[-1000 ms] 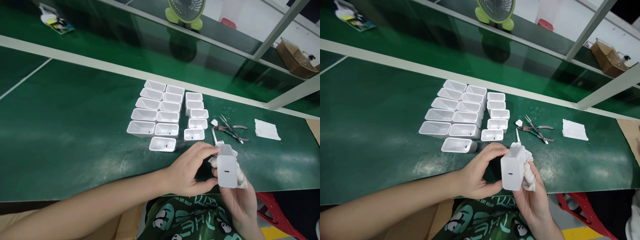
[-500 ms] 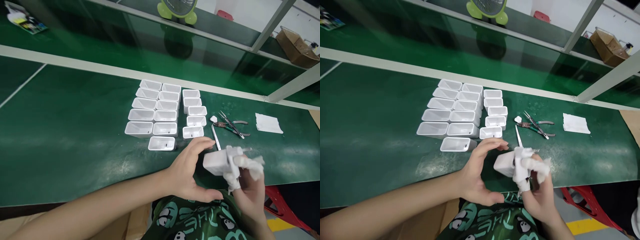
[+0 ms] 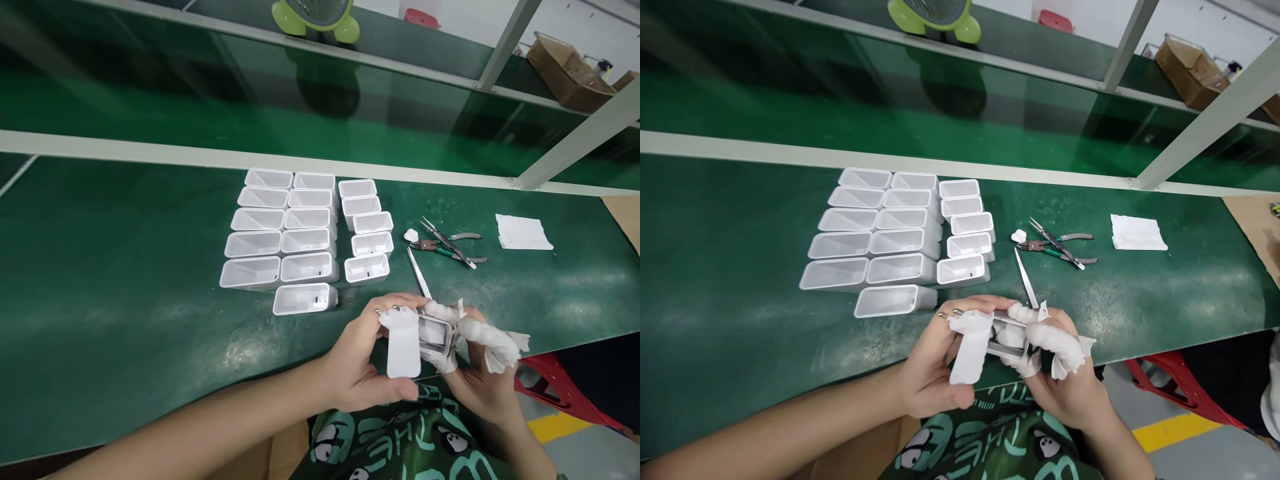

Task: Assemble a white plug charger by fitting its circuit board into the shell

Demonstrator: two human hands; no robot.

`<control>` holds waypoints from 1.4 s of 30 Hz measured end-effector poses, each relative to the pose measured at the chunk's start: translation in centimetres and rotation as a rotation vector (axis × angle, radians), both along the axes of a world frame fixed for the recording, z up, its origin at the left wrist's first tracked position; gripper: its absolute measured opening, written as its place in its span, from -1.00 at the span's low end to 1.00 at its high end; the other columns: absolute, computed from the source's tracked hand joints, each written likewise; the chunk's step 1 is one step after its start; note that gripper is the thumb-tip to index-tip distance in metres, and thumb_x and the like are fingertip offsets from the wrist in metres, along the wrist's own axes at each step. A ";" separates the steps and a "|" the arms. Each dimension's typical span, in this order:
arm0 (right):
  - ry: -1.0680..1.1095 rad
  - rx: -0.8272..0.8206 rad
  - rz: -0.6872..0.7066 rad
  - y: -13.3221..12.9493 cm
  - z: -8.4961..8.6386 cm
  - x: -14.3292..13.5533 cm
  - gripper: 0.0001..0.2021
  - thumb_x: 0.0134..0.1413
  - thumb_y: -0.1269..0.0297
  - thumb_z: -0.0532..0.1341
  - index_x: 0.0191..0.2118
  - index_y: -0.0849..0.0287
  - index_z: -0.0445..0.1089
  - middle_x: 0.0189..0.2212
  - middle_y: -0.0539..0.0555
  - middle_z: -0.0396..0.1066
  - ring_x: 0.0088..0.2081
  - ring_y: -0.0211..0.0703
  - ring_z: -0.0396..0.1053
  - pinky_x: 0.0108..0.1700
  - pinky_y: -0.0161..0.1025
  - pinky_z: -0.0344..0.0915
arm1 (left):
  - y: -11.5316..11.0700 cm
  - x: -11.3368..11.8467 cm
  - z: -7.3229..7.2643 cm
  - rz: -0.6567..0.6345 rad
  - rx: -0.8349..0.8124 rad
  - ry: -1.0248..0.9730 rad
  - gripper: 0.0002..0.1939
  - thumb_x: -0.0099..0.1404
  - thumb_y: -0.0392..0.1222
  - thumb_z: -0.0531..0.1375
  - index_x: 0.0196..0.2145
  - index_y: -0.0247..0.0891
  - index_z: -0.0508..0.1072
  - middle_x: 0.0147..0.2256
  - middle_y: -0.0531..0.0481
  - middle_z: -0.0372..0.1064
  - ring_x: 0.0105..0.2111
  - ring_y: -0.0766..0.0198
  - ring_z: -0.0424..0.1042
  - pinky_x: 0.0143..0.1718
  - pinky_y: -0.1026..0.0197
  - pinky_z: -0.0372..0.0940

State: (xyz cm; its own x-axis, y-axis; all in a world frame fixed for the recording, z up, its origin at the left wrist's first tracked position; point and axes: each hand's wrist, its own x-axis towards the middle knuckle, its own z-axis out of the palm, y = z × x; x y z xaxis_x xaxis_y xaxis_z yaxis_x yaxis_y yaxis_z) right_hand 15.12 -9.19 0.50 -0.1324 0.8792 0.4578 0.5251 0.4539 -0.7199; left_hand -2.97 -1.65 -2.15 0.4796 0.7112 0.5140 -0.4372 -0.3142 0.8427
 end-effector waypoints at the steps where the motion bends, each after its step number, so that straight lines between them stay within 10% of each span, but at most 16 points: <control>1: 0.013 0.010 -0.007 -0.1 -0.2 -0.1 -0.40 0.10 0.57 0.23 0.20 0.01 0.10 0.01 0.21 0.42 0.08 0.04 0.40 0.01 0.04 0.46 | -0.1 0.1 -0.2 -0.021 -0.019 -0.033 -0.27 0.21 0.22 0.32 0.16 -0.20 0.21 0.07 -0.29 0.28 0.09 -0.08 0.34 -0.03 0.02 0.42; 8: 0.165 -0.007 -0.137 0.4 0.5 1.2 -0.55 0.15 0.38 0.28 0.12 0.01 0.18 0.04 0.23 0.40 0.06 0.12 0.39 -0.08 0.10 0.42 | 0.1 0.1 -0.1 0.134 0.059 -0.031 -0.37 0.29 0.18 0.25 0.15 -0.20 0.19 0.05 -0.25 0.31 0.08 -0.10 0.37 0.11 -0.21 0.34; 14: -0.473 -0.167 -0.160 2.6 -0.3 0.7 -0.61 0.14 0.55 0.08 0.07 0.15 0.29 -0.05 0.23 0.34 -0.03 0.04 0.33 -0.06 -0.02 0.40 | 0.7 -0.1 -0.2 0.266 0.069 -0.095 -0.34 0.25 0.21 0.28 0.13 -0.22 0.24 0.01 -0.22 0.35 0.07 -0.09 0.37 0.15 -0.17 0.33; 18: -0.511 -0.179 -0.174 3.6 -1.4 -0.1 -0.64 0.00 0.69 -0.05 -0.20 0.21 0.34 -0.19 0.21 0.30 -0.19 -0.01 0.30 -0.21 -0.11 0.39 | 1.1 0.2 -0.4 0.304 0.151 -0.125 -0.32 0.23 0.25 0.27 0.12 -0.19 0.23 -0.01 -0.20 0.37 0.06 -0.09 0.39 0.17 -0.20 0.31; 25: -0.442 -0.135 -0.218 3.1 -0.5 2.1 -0.46 0.04 0.65 -0.02 0.11 0.10 0.29 -0.08 0.16 0.28 -0.09 -0.05 0.31 -0.14 -0.16 0.37 | 1.0 0.5 0.1 0.324 0.166 -0.154 -0.33 0.24 0.26 0.27 0.11 -0.20 0.21 0.01 -0.16 0.37 0.08 -0.02 0.37 0.22 -0.12 0.26; 31: -0.593 -0.139 -0.213 3.8 -1.5 0.1 -0.72 0.01 0.63 -0.02 -0.28 0.23 0.34 -0.17 0.26 0.30 -0.18 0.06 0.25 -0.21 -0.04 0.37 | 1.2 0.3 0.1 0.330 0.195 -0.111 -0.36 0.27 0.24 0.25 0.12 -0.18 0.19 0.02 -0.12 0.36 0.10 0.01 0.36 0.24 -0.06 0.25; 38: -0.127 -0.300 -0.237 3.6 -1.4 1.8 -0.53 0.04 0.57 0.00 0.00 0.09 0.44 -0.01 0.17 0.37 0.04 0.01 0.33 0.02 -0.04 0.34 | 1.4 0.0 0.5 0.296 0.214 -0.123 -0.36 0.27 0.15 0.29 0.14 -0.21 0.19 0.06 -0.14 0.35 0.11 0.00 0.35 0.26 -0.07 0.23; 42: 0.556 -0.448 -0.243 3.0 -0.8 3.5 -0.76 0.14 0.38 0.20 -0.13 -0.01 0.54 -0.20 0.07 0.50 -0.24 -0.17 0.44 -0.21 -0.25 0.41 | 1.6 -0.1 0.1 0.341 0.253 -0.066 -0.39 0.32 0.14 0.25 0.15 -0.23 0.19 0.04 -0.17 0.34 0.11 0.00 0.34 0.23 -0.10 0.26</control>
State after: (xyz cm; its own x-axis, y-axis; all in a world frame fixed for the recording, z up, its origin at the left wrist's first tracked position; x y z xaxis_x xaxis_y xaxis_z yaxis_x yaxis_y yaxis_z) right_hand 18.63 -6.18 -0.30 0.2355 0.9718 -0.0077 0.0780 -0.0268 -0.9966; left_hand -3.12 -0.03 -2.05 0.1992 0.6708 0.7144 -0.3226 -0.6435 0.6942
